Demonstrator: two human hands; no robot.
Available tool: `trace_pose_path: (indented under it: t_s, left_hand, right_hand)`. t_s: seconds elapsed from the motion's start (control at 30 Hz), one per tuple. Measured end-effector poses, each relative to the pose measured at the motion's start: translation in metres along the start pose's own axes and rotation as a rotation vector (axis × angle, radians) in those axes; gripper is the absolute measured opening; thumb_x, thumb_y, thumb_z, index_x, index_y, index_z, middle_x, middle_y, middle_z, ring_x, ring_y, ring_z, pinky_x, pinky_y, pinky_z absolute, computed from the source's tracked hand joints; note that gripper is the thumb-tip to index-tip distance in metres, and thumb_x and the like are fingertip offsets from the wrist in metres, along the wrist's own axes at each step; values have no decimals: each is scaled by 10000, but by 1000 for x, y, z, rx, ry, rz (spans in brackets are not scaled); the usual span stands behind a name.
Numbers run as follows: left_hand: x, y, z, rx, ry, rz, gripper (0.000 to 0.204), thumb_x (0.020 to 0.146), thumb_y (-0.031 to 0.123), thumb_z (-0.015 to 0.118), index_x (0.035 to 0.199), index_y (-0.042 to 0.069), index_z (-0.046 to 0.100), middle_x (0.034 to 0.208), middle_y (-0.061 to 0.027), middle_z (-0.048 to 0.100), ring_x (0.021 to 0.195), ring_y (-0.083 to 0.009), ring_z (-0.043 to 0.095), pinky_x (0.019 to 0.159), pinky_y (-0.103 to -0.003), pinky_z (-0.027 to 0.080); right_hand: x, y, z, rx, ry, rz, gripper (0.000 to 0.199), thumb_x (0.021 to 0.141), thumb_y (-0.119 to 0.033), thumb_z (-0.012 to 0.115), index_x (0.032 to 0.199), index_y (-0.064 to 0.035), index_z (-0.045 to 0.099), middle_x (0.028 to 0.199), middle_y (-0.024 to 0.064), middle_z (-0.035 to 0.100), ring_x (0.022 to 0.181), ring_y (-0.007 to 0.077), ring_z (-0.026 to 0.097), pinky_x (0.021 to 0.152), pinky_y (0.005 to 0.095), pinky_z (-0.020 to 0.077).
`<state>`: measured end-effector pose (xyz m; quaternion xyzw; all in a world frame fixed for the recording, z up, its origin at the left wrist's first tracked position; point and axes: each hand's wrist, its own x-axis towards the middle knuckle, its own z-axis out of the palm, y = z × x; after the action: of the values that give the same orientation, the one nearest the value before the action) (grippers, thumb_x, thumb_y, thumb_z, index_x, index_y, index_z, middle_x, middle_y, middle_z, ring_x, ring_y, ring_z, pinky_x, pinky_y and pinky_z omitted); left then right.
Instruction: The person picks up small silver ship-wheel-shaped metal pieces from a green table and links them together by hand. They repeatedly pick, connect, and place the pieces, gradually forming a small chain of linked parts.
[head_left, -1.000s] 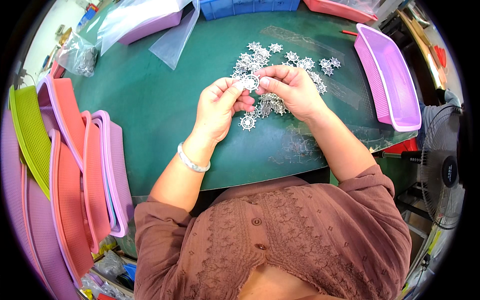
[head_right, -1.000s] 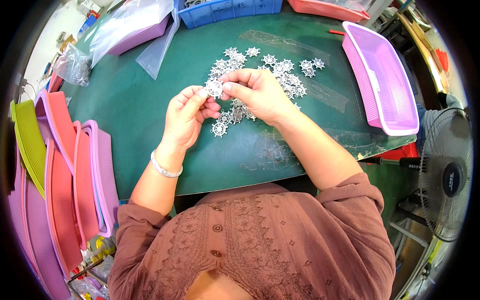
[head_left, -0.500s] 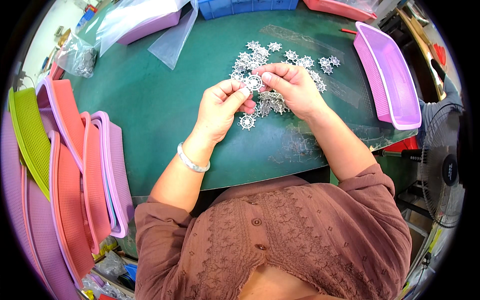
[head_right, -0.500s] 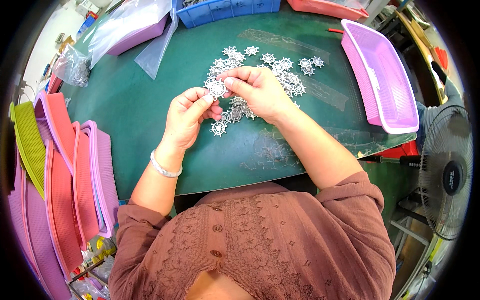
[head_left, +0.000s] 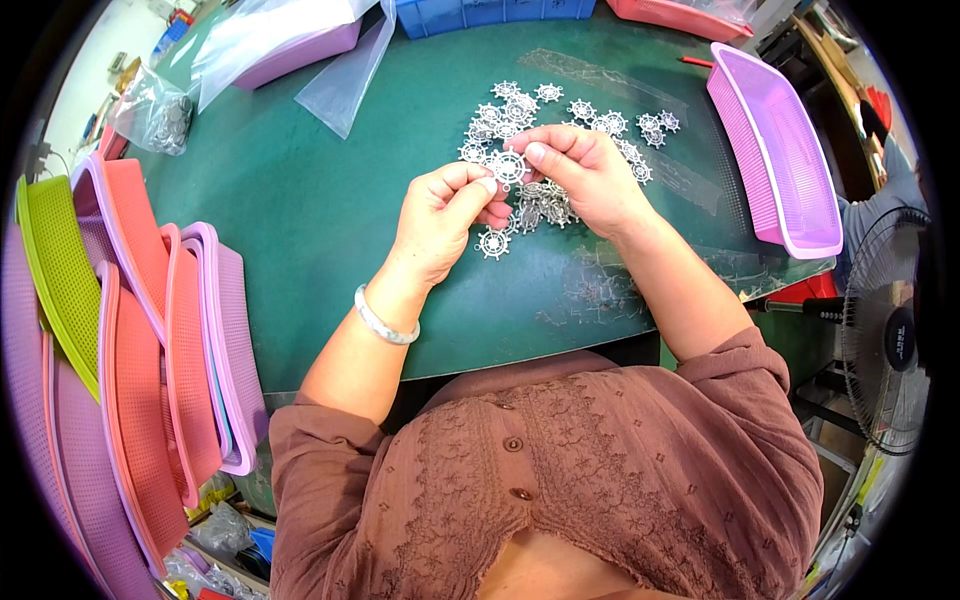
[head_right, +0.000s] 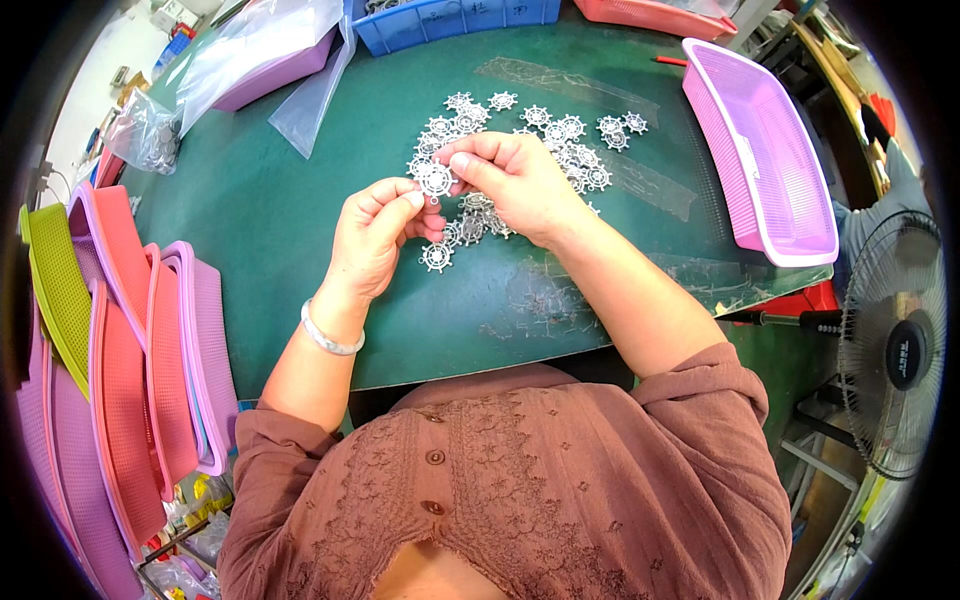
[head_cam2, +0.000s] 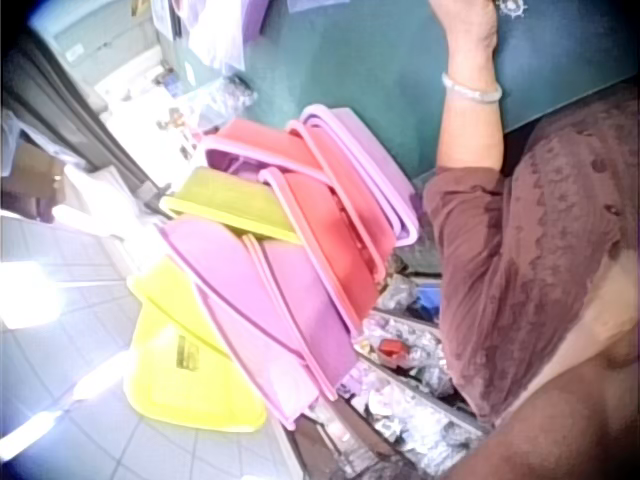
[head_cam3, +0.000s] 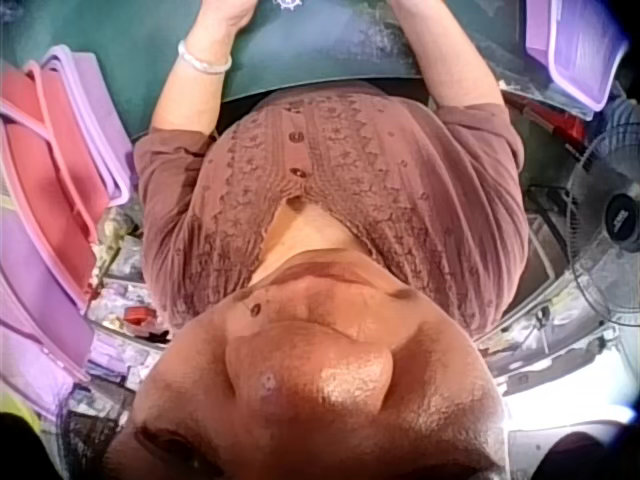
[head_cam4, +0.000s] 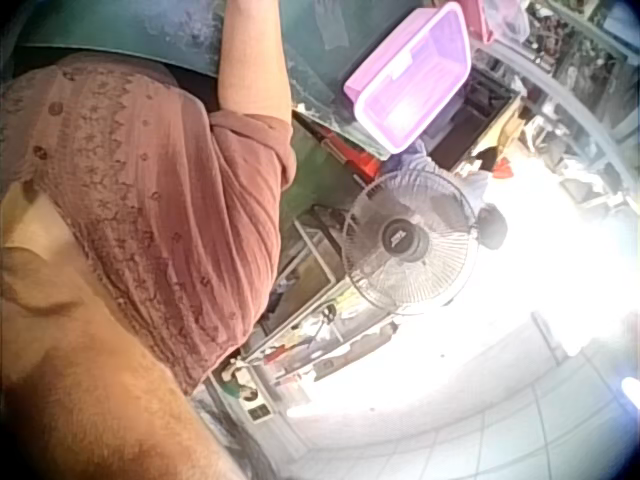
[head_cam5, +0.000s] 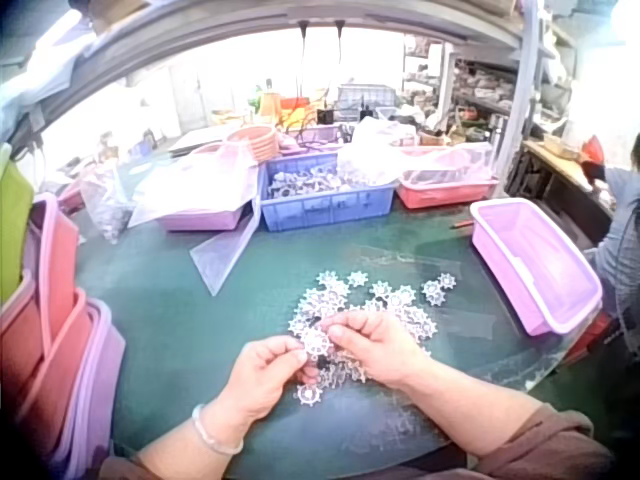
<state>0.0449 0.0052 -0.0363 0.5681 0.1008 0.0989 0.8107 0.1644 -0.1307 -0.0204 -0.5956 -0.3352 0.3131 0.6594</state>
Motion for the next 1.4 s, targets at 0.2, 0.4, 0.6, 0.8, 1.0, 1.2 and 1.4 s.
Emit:
trace_pose_path:
  t_s: [0.2,0.4,0.6,0.8,1.0,1.2,1.4]
  left_hand:
    - [1,0,0,14,3,11,119,868,82,489,835,3,571,777,-66,603,664,-139,599,625,-263,504]
    - [0,0,0,11,5,32,126,872,86,485,842,-1,572,790,-71,602,673,-142,600,629,-266,506]
    - [0,1,1,-12,27,4,115,868,91,502,858,5,578,752,-60,602,638,-136,592,599,-260,502]
    - [0,1,-1,-19,33,-36,109,864,103,519,865,14,582,701,-54,597,574,-130,574,534,-252,491]
    - [-1,5,1,-36,44,-53,134,872,116,511,897,5,582,727,-69,604,585,-141,582,551,-260,502]
    - [5,-1,-3,-238,39,64,234,891,84,467,1089,-15,543,941,-111,604,801,-175,606,729,-297,522]
    - [3,2,0,-205,38,120,338,871,17,472,1206,-20,453,1052,-127,579,898,-174,595,783,-292,513]
  right_hand:
    - [0,0,0,37,2,8,188,869,-100,523,999,-1,617,819,16,618,734,83,548,701,230,455]
    - [-1,-1,2,43,31,26,195,851,-118,558,967,32,606,799,34,613,718,94,563,661,229,454]
    - [0,1,0,26,30,22,192,848,-119,561,955,34,606,773,29,608,694,87,556,640,224,448]
    - [-1,-1,1,-4,34,22,195,847,-127,564,953,30,611,757,24,608,672,77,552,626,215,443]
    - [-1,-2,-1,-112,31,-57,164,829,-115,584,914,17,631,759,26,616,693,84,562,645,224,453]
    - [0,1,1,-366,5,-389,126,768,-32,618,890,-23,646,808,47,613,729,99,566,672,237,461]
    - [0,3,3,-397,0,-407,204,737,5,626,939,-20,615,815,38,600,707,104,553,661,239,463]
